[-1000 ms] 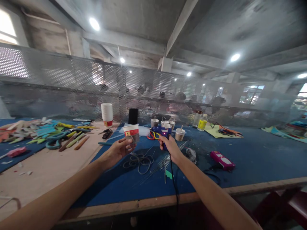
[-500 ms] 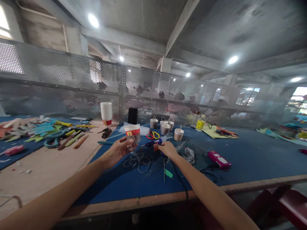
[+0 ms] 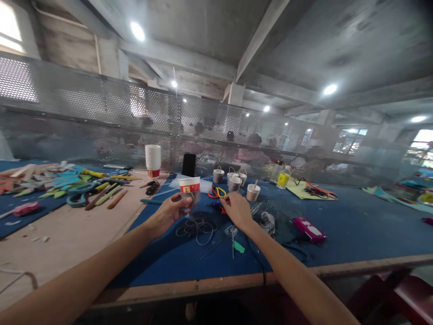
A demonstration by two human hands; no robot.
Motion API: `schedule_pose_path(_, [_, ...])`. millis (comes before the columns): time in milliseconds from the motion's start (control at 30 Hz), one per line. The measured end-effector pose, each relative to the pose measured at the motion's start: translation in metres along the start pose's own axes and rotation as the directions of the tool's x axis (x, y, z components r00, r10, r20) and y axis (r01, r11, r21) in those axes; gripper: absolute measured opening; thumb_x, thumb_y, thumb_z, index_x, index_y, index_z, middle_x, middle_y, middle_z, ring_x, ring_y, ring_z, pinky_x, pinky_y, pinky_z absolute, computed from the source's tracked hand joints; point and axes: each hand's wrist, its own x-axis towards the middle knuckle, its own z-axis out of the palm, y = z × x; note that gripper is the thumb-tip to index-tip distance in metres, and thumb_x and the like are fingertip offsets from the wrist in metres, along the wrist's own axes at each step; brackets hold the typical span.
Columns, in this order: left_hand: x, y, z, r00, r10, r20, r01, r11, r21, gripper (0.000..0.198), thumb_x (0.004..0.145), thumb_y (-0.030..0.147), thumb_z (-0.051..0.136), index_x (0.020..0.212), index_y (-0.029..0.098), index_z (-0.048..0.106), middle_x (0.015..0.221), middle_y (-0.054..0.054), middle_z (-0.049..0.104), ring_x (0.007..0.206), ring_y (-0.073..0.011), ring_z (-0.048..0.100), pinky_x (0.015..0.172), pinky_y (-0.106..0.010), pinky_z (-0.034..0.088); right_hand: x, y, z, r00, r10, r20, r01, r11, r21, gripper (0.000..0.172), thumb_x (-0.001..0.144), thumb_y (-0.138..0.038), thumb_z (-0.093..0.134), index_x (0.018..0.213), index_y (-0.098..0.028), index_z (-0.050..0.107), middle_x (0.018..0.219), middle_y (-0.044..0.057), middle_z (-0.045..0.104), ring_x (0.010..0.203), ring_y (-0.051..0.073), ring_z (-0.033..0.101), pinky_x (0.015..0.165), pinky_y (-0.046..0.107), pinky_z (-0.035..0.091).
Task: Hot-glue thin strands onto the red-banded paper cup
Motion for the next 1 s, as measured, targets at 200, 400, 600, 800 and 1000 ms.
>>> schedule_pose_path(200, [-0.005, 0.004, 0.005, 0.997, 0.076, -0.024, -0.073, 0.992, 0.105, 0.04, 0.067, 0.029, 0.098, 0.098, 0.017, 0.078, 0.103, -0.008, 0.081, 0.098, -0.0226, 0.075, 0.089, -0.031, 0.059, -0.004, -0.058, 0.027, 0.92, -0.174, 0.351, -0.206, 0.548, 0.811, 0.041, 0.076, -0.047, 0.089, 0.101, -0.02, 0.07, 0.101, 0.005, 0.08, 0.106, 0.025, 0.074, 0.095, 0.037, 0.056])
schedule_pose_path(400, [-0.003, 0.002, 0.003, 0.996, 0.092, -0.005, -0.091, 0.993, 0.07, 0.039, 0.067, 0.027, 0.097, 0.099, 0.016, 0.077, 0.099, -0.008, 0.08, 0.091, -0.0217, 0.074, 0.083, -0.032, 0.057, -0.007, -0.065, 0.041, 0.937, -0.188, 0.296, -0.189, 0.442, 0.877, 0.043, 0.082, -0.06, 0.079, 0.091, -0.019, 0.068, 0.068, -0.001, 0.07, 0.076, 0.019, 0.072, 0.086, 0.033, 0.054])
schedule_pose_path(600, [-0.001, 0.0, 0.002, 0.998, 0.055, -0.012, -0.054, 0.996, 0.073, 0.038, 0.068, 0.027, 0.097, 0.099, 0.019, 0.077, 0.116, -0.011, 0.081, 0.112, -0.0265, 0.073, 0.099, -0.037, 0.055, 0.001, -0.047, 0.03, 0.987, -0.151, 0.061, 0.046, 0.618, 0.785, 0.034, 0.098, -0.053, 0.059, 0.089, -0.022, 0.069, 0.071, -0.001, 0.07, 0.076, 0.018, 0.068, 0.083, 0.029, 0.051])
schedule_pose_path(800, [-0.004, 0.0, 0.005, 1.0, 0.022, 0.016, -0.024, 0.995, 0.093, 0.043, 0.067, 0.029, 0.098, 0.105, 0.019, 0.079, 0.125, -0.012, 0.079, 0.122, -0.0289, 0.071, 0.101, -0.037, 0.055, 0.0, -0.047, 0.021, 0.995, -0.08, -0.056, 0.094, 0.645, 0.758, 0.028, 0.096, -0.048, 0.062, 0.085, -0.022, 0.068, 0.087, 0.002, 0.075, 0.088, 0.02, 0.07, 0.087, 0.03, 0.051])
schedule_pose_path(1000, [-0.006, 0.0, 0.005, 0.999, 0.015, 0.038, -0.019, 0.994, 0.111, 0.044, 0.068, 0.032, 0.097, 0.107, 0.02, 0.08, 0.133, -0.014, 0.077, 0.129, -0.0311, 0.067, 0.104, -0.039, 0.054, 0.0, -0.049, 0.017, 0.996, -0.051, -0.071, 0.088, 0.614, 0.784, 0.028, 0.094, -0.048, 0.063, 0.083, -0.023, 0.068, 0.085, 0.002, 0.075, 0.088, 0.02, 0.071, 0.088, 0.03, 0.052])
